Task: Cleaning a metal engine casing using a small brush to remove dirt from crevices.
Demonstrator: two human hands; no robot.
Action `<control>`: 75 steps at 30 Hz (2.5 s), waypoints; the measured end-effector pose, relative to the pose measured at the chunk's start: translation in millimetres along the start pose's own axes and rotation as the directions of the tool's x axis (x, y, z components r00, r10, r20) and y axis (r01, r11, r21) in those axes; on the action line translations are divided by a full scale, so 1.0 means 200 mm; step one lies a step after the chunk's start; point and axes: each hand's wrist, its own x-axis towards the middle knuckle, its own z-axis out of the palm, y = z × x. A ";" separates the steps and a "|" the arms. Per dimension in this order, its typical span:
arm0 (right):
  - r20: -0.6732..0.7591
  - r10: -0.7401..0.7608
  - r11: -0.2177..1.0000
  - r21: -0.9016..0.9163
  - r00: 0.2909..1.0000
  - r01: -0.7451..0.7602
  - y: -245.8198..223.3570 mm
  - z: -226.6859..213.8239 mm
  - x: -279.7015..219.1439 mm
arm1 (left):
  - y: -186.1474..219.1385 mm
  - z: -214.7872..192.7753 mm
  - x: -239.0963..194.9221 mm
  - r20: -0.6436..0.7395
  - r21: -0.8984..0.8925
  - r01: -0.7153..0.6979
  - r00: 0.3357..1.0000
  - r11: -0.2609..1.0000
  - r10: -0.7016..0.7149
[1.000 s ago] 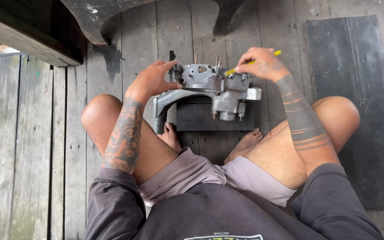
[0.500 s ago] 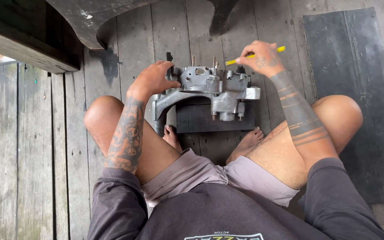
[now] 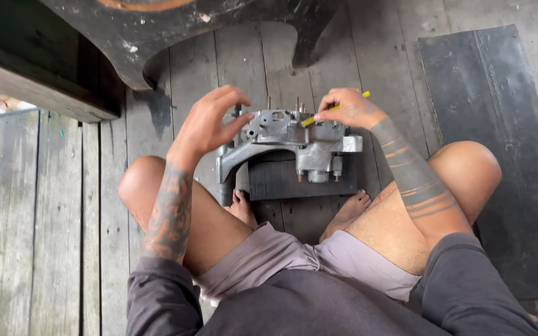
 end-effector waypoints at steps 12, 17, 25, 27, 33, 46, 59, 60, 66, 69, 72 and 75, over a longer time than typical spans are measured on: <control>0.059 -0.005 0.995 -0.104 0.998 0.012 0.01 -0.03 -0.01 | 0.86 -0.28 -0.26 -0.404 -0.396 -0.840 0.522 0.370 0.751; -0.004 -0.163 0.984 -0.072 0.987 0.162 -0.09 -0.01 -0.07 | 0.87 -0.25 -0.30 -0.391 -0.482 -0.811 0.538 0.331 0.747; -0.120 -0.074 0.980 -0.190 0.990 0.050 0.02 0.01 -0.06 | 0.88 -0.16 -0.28 -0.373 -0.620 -0.746 0.554 0.245 0.744; -0.094 -0.111 0.989 -0.110 0.989 0.100 -0.05 0.04 -0.07 | 0.88 -0.14 -0.29 -0.375 -0.636 -0.733 0.568 0.242 0.732; -0.126 0.005 0.985 -0.171 0.992 -0.027 0.05 0.03 -0.03 | 0.86 -0.13 -0.34 -0.345 -0.732 -0.656 0.590 0.184 0.730; -0.046 -0.007 0.990 -0.141 0.999 0.001 -0.04 0.03 -0.04 | 0.71 -0.16 -0.12 -0.261 -0.654 -0.627 0.712 0.423 0.652; -0.203 -0.039 0.934 -0.355 0.978 -0.036 0.10 -0.04 0.00 | -0.09 0.24 -0.01 0.212 -0.267 0.448 0.891 0.853 -0.402; -0.209 -0.046 0.933 -0.359 0.977 -0.032 0.06 -0.04 -0.01 | -0.08 0.25 -0.02 0.204 -0.266 0.442 0.894 0.857 -0.398; 0.018 -0.077 0.981 -0.177 0.997 0.079 -0.11 -0.05 -0.06 | -0.11 0.36 0.00 0.299 -0.003 0.472 0.842 0.882 -0.450; -0.118 -0.046 0.934 -0.358 0.992 0.001 0.03 -0.07 -0.01 | -0.20 0.45 -0.01 0.287 0.135 0.444 0.838 0.886 -0.464; -0.154 -0.139 0.877 -0.477 0.978 0.049 -0.06 -0.06 -0.05 | -0.19 0.47 -0.01 0.287 0.148 0.441 0.837 0.885 -0.465; -0.038 -0.120 0.969 -0.222 0.992 0.109 -0.07 -0.02 -0.08 | -0.20 0.48 -0.01 0.276 0.139 0.442 0.842 0.886 -0.463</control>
